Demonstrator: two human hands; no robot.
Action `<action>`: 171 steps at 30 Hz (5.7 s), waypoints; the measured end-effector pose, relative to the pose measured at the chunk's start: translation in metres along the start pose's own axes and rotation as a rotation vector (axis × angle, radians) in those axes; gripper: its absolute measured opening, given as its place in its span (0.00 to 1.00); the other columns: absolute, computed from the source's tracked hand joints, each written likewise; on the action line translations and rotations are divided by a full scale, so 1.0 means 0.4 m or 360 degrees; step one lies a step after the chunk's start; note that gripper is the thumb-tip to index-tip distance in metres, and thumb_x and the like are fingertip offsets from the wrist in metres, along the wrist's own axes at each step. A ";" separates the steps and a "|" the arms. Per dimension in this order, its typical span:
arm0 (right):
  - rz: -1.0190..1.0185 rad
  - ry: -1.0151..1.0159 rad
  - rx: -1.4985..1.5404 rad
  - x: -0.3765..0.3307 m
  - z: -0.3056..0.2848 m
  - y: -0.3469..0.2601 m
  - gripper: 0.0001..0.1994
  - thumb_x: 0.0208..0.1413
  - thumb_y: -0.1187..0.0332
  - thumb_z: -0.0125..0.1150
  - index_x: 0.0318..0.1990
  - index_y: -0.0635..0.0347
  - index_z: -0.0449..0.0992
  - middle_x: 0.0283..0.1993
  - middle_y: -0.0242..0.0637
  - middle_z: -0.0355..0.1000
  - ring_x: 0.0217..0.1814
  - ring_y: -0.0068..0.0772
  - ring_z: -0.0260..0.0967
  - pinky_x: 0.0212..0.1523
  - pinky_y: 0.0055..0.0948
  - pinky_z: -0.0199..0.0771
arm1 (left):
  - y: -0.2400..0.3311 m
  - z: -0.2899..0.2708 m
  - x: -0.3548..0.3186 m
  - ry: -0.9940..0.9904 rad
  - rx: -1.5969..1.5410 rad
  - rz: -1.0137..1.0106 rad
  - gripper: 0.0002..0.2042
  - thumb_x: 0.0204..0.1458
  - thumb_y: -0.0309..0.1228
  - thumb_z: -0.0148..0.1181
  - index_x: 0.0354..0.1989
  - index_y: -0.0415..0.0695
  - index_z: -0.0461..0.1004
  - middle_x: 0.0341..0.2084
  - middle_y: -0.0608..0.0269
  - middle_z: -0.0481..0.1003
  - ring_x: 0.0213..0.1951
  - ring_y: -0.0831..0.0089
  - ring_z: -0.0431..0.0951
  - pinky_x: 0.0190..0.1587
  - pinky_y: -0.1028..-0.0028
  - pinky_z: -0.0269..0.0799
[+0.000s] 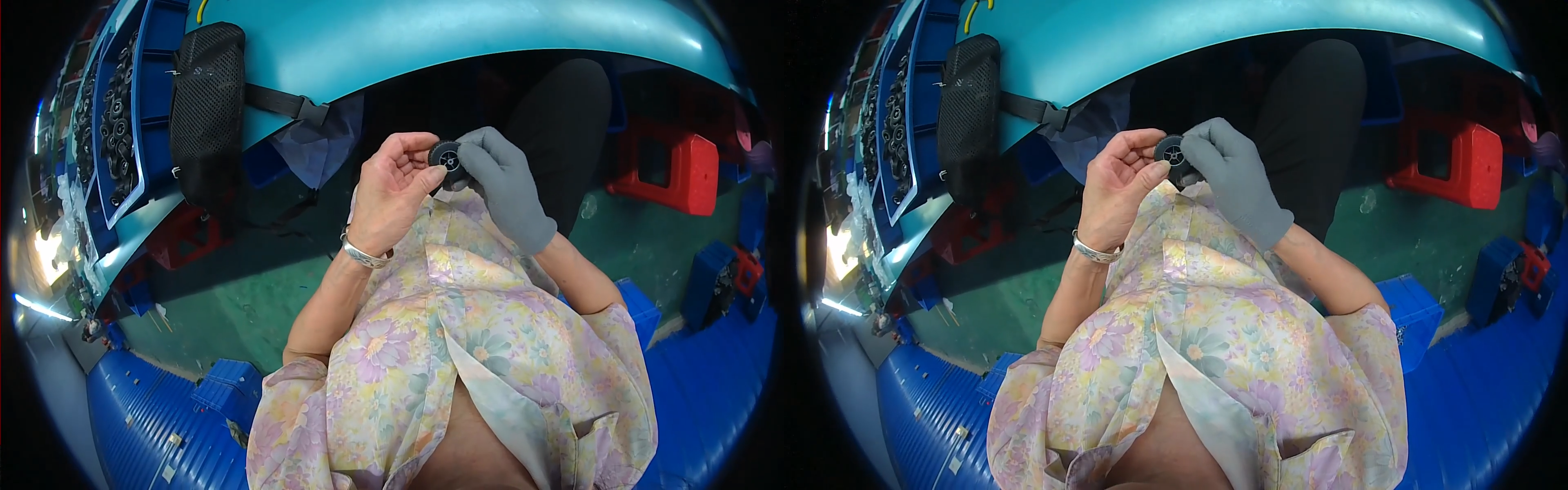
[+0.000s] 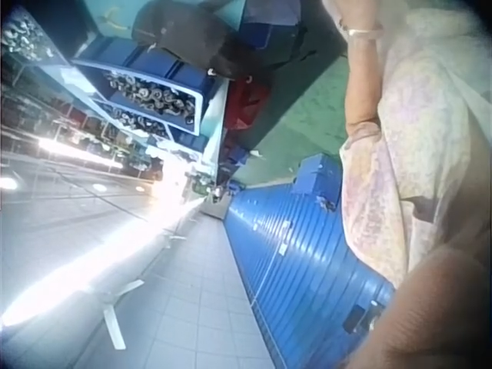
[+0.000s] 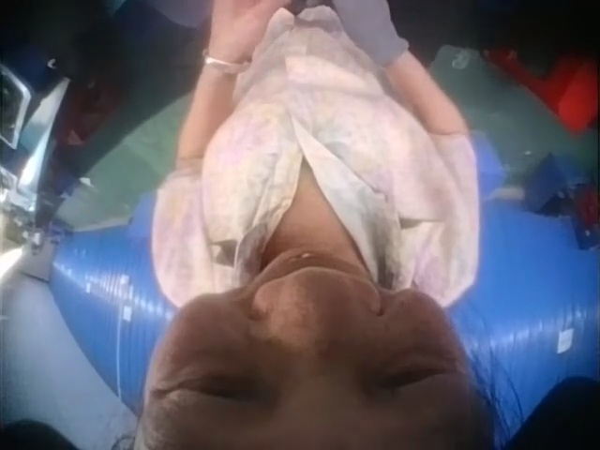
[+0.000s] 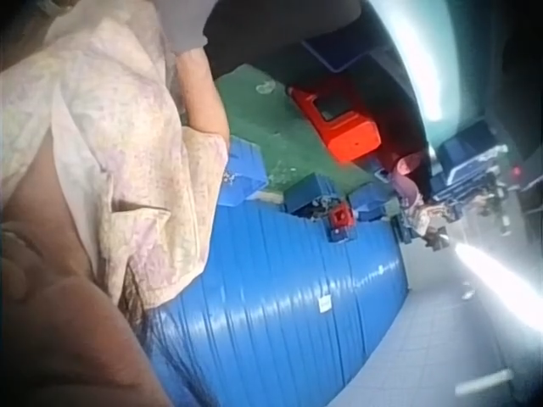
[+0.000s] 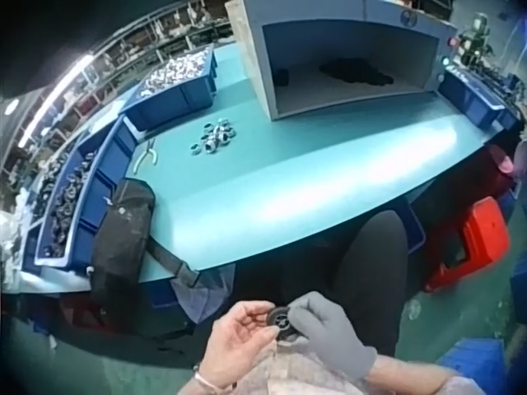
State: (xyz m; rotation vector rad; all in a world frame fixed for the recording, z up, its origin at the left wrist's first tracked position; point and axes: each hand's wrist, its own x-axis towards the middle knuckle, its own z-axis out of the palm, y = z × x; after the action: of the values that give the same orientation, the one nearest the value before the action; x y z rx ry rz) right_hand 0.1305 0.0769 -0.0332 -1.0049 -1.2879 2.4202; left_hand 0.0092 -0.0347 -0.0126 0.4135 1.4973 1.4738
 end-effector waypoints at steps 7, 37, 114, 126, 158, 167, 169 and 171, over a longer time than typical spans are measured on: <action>-0.0203 0.0035 -0.0182 0.001 0.002 0.026 0.07 0.62 0.69 0.51 0.36 0.64 0.70 0.29 0.31 0.68 0.27 0.15 0.65 0.29 0.19 0.67 | -0.005 -0.002 0.001 0.0046 -0.0082 -0.0048 0.18 0.48 0.14 0.59 0.50 0.32 0.68 0.38 0.60 0.74 0.39 0.79 0.75 0.43 0.79 0.74; -0.0032 -0.0135 -0.0203 0.020 -0.016 0.016 0.10 0.60 0.67 0.56 0.42 0.66 0.72 0.32 0.33 0.72 0.30 0.18 0.68 0.32 0.20 0.70 | -0.032 -0.041 0.037 -0.0087 -0.0262 -0.0304 0.14 0.52 0.19 0.59 0.48 0.35 0.70 0.36 0.60 0.76 0.37 0.77 0.77 0.43 0.76 0.74; -0.0210 -0.0021 -0.0041 -0.002 -0.017 0.016 0.11 0.60 0.70 0.53 0.47 0.66 0.72 0.44 0.33 0.69 0.40 0.20 0.69 0.42 0.22 0.71 | -0.035 -0.033 -0.005 -0.0333 -0.0121 -0.0034 0.24 0.58 0.35 0.58 0.59 0.35 0.63 0.43 0.59 0.73 0.39 0.74 0.75 0.45 0.74 0.73; 0.0142 -0.0257 0.0237 -0.039 0.011 0.021 0.12 0.62 0.63 0.52 0.45 0.63 0.72 0.41 0.32 0.70 0.41 0.19 0.68 0.44 0.24 0.72 | -0.038 -0.029 -0.037 0.0060 0.1074 0.1023 0.33 0.38 0.22 0.71 0.56 0.37 0.64 0.44 0.54 0.74 0.36 0.65 0.76 0.37 0.72 0.73; 0.0008 -0.0350 0.0029 -0.048 0.039 -0.014 0.09 0.62 0.65 0.52 0.41 0.61 0.74 0.39 0.27 0.68 0.39 0.16 0.64 0.41 0.20 0.66 | -0.071 -0.035 -0.035 0.0159 0.0638 0.0911 0.36 0.33 0.27 0.76 0.54 0.36 0.65 0.43 0.54 0.79 0.37 0.69 0.79 0.40 0.74 0.74; 0.0165 -0.0336 0.0301 -0.046 0.031 0.040 0.13 0.65 0.62 0.46 0.46 0.62 0.71 0.39 0.31 0.69 0.39 0.20 0.65 0.43 0.24 0.68 | -0.010 -0.067 -0.073 0.0275 0.0840 0.0955 0.33 0.35 0.25 0.76 0.53 0.38 0.66 0.39 0.55 0.79 0.38 0.66 0.80 0.44 0.72 0.74; 0.0170 -0.0360 0.0382 -0.049 0.004 0.055 0.14 0.65 0.61 0.46 0.47 0.63 0.71 0.38 0.33 0.68 0.38 0.23 0.65 0.43 0.25 0.67 | 0.031 -0.106 -0.084 0.0355 0.0865 0.1075 0.34 0.36 0.23 0.75 0.54 0.37 0.65 0.40 0.55 0.77 0.39 0.67 0.79 0.43 0.72 0.76; 0.0128 -0.0400 0.0372 -0.042 -0.017 0.078 0.15 0.65 0.60 0.47 0.46 0.65 0.71 0.36 0.34 0.68 0.37 0.24 0.65 0.44 0.27 0.67 | 0.106 -0.172 -0.100 0.0640 0.1154 0.1254 0.28 0.36 0.22 0.73 0.50 0.39 0.69 0.42 0.54 0.75 0.40 0.65 0.79 0.44 0.71 0.76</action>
State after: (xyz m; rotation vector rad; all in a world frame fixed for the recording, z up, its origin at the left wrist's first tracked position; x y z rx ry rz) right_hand 0.1512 0.0549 -0.0526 -0.7214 -1.0167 2.7508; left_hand -0.0419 -0.0968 0.0281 1.3199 2.3553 1.5939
